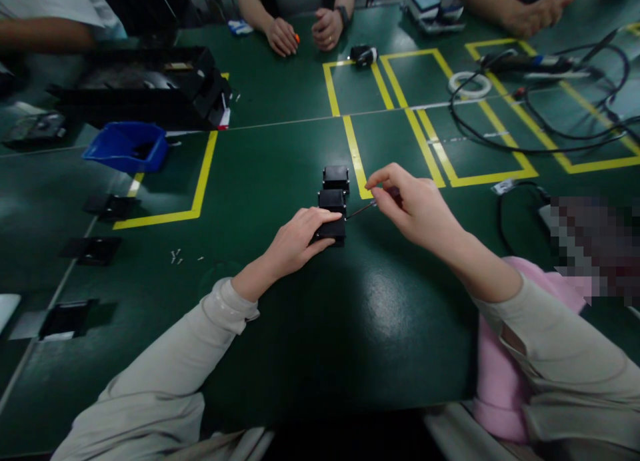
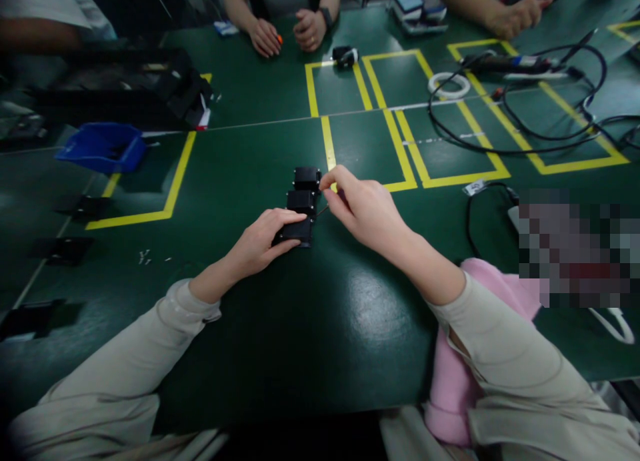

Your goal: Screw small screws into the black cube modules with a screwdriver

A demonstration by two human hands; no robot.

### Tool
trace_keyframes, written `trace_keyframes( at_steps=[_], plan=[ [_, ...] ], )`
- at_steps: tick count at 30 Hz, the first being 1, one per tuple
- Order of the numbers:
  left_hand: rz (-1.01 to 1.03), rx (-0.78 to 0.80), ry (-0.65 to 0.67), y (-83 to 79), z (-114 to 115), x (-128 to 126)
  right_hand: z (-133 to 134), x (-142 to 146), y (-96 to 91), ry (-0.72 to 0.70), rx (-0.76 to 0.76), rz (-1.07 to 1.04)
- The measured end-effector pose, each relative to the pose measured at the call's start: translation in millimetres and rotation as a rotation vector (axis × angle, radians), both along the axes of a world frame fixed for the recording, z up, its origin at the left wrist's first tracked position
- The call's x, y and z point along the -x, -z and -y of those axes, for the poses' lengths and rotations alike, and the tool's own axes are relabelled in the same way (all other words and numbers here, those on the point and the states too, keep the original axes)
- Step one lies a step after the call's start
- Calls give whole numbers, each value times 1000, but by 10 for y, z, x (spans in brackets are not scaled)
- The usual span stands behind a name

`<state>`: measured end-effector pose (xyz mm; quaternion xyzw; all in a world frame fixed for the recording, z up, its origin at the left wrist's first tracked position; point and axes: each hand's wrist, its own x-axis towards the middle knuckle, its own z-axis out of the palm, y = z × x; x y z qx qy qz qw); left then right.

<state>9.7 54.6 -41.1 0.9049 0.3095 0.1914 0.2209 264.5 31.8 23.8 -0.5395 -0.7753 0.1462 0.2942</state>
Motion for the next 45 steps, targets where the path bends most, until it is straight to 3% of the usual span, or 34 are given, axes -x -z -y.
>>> trace_keyframes(
  at_steps=[45],
  plan=[
    [-5,-2,-3,-3,-5,6,3,26,3,34,22,-12]
  ],
)
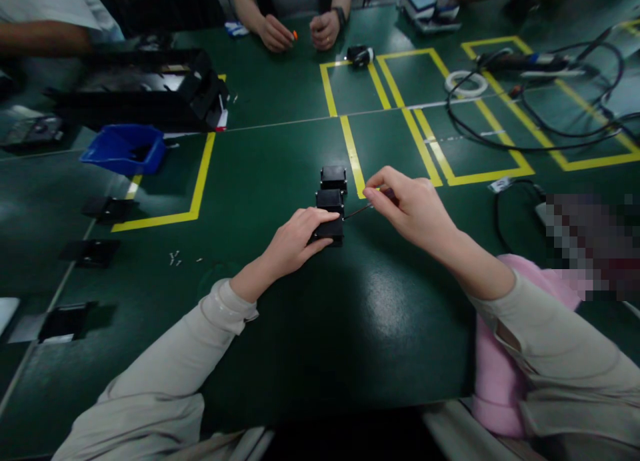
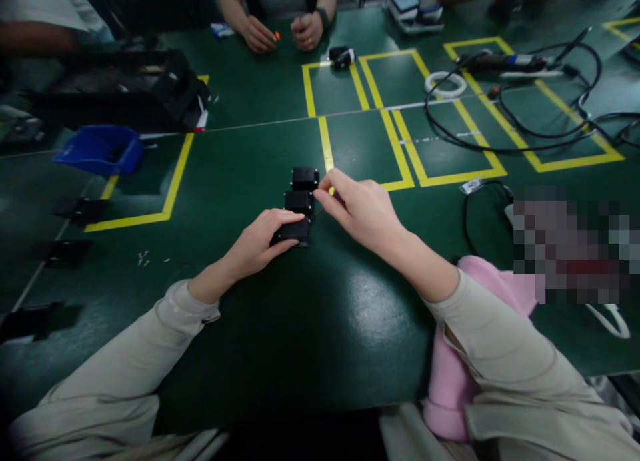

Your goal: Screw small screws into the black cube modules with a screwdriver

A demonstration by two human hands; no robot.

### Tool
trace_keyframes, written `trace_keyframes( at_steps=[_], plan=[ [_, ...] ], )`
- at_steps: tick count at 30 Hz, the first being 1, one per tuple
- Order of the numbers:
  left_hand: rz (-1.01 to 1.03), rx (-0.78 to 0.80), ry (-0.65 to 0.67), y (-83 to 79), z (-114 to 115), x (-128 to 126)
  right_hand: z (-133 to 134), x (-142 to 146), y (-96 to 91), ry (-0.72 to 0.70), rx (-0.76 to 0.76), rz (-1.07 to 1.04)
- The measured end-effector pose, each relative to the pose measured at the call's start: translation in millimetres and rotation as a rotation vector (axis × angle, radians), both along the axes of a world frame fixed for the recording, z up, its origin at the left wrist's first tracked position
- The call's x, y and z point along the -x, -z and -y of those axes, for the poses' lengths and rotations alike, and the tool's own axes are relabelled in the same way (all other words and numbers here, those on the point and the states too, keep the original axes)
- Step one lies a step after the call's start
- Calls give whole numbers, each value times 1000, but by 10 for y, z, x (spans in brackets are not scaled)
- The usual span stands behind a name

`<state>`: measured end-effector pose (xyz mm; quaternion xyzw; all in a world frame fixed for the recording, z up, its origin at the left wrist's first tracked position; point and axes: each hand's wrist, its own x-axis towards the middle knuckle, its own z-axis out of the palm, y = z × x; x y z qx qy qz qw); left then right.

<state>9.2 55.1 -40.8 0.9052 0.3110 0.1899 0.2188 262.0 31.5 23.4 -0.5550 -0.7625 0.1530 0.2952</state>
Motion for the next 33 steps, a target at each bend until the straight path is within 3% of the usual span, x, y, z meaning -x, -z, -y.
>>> trace_keyframes(
  at_steps=[33],
  plan=[
    [-1,10,-11,-23,13,-12,-2,-2,23,-12,-46,-21]
  ],
)
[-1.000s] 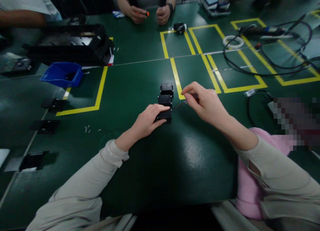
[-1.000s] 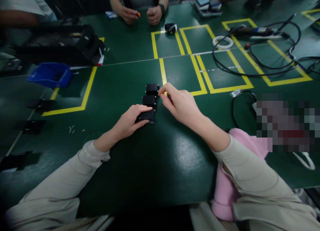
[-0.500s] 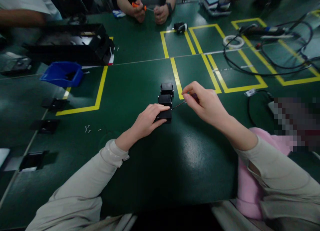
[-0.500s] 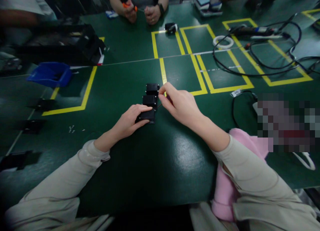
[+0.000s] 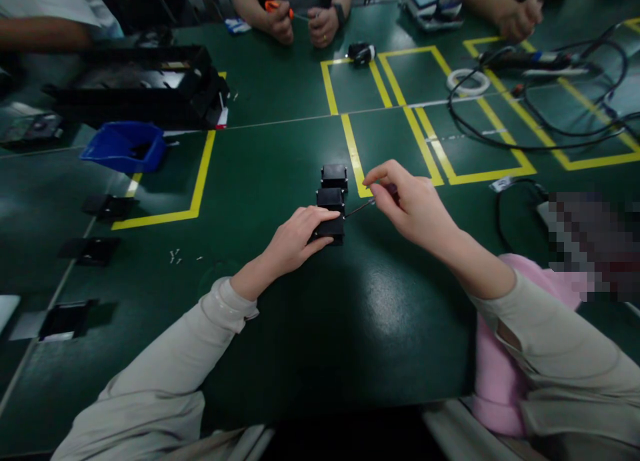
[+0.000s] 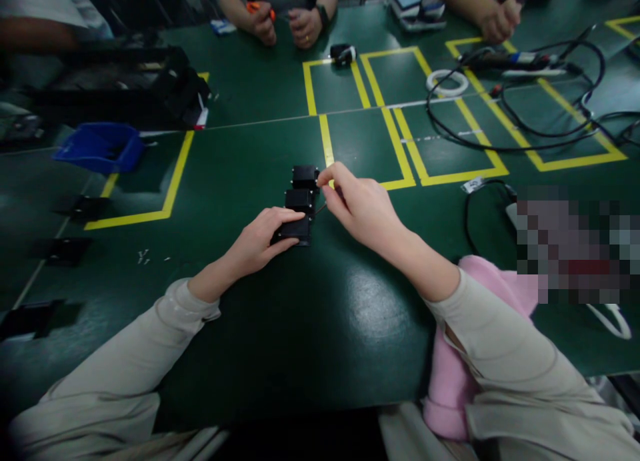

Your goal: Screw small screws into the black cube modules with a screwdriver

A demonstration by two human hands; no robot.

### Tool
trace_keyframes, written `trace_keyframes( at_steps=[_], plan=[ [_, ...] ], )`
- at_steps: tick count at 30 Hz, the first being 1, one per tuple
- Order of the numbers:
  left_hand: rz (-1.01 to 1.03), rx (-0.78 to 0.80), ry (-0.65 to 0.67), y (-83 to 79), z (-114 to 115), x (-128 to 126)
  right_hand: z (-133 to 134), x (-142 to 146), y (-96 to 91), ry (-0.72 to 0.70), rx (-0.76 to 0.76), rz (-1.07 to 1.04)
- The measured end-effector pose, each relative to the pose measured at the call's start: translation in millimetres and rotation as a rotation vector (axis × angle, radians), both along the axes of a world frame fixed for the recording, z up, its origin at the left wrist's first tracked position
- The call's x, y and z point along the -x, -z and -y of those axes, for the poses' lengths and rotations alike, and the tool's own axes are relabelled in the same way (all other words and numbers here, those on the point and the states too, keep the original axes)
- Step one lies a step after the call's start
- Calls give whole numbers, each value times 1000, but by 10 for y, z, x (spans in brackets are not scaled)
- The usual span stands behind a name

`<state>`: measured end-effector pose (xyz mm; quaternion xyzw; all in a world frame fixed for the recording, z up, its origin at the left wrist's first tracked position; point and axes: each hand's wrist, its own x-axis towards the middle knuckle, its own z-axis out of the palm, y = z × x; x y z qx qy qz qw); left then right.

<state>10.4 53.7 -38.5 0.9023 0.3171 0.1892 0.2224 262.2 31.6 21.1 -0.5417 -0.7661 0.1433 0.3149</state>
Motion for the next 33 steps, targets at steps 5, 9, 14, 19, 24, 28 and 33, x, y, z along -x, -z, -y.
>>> trace_keyframes(
  at_steps=[5,9,14,19,24,28,33],
  plan=[
    [4,4,0,6,-1,6,-8,-10,8,17,12,6],
    [7,5,2,0,3,13,-4,-4,4,10,6,15],
    [6,1,5,0,3,13,3,1,-10,26,23,11],
    [7,-1,5,12,-1,13,2,3,0,5,2,8],
    [4,4,2,6,0,0,3,-1,-2,8,1,11],
    [5,-1,4,6,-7,4,5,-1,-15,-1,8,27],
    [5,-2,2,14,-11,12,11,4,-16,14,17,32]
  ],
)
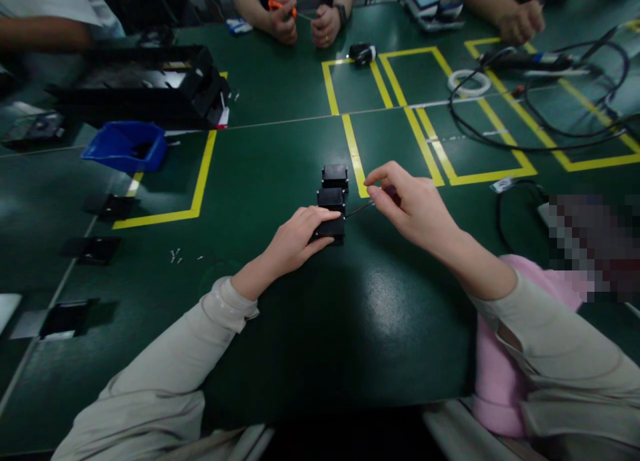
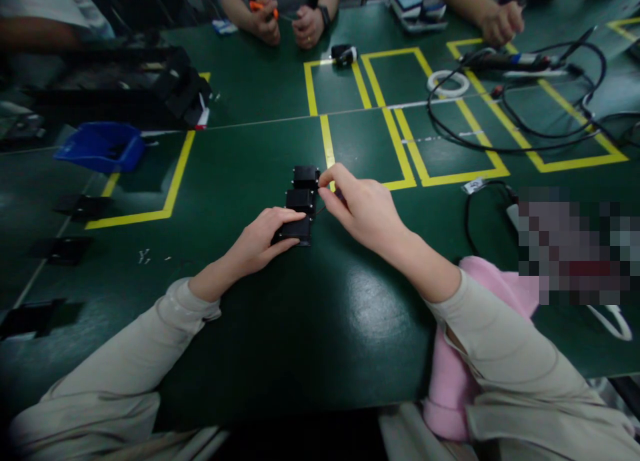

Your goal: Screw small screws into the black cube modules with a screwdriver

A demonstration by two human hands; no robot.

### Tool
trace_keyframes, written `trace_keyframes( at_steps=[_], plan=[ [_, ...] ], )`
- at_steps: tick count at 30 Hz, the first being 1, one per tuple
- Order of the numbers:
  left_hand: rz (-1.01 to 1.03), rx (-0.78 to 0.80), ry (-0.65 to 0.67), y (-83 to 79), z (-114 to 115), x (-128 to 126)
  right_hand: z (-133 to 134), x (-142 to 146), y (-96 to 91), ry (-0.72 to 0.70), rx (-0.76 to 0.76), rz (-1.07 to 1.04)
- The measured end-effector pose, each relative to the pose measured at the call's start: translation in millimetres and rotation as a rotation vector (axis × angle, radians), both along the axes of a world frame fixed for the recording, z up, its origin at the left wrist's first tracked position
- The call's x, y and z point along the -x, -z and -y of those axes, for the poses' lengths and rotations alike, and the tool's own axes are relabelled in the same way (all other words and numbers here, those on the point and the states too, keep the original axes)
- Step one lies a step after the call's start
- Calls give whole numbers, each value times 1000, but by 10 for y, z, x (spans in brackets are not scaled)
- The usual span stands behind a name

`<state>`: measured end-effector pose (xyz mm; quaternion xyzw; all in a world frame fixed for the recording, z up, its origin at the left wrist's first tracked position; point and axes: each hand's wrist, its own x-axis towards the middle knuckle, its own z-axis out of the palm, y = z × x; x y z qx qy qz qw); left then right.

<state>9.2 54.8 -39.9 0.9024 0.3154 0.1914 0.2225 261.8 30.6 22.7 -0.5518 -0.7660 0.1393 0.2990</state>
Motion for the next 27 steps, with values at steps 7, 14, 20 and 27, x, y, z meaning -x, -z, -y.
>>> trace_keyframes(
  at_steps=[7,14,20,27],
  plan=[
    [1,-9,5,-5,7,-8,-3,-5,14,-14,-26,4],
    [5,-16,7,-4,4,-2,-4,-6,20,-7,-7,21],
    [2,-9,4,7,2,-9,-2,0,26,-22,-33,-19],
    [-3,-12,0,-3,6,-1,-10,-2,21,-32,-25,-27]
  ],
)
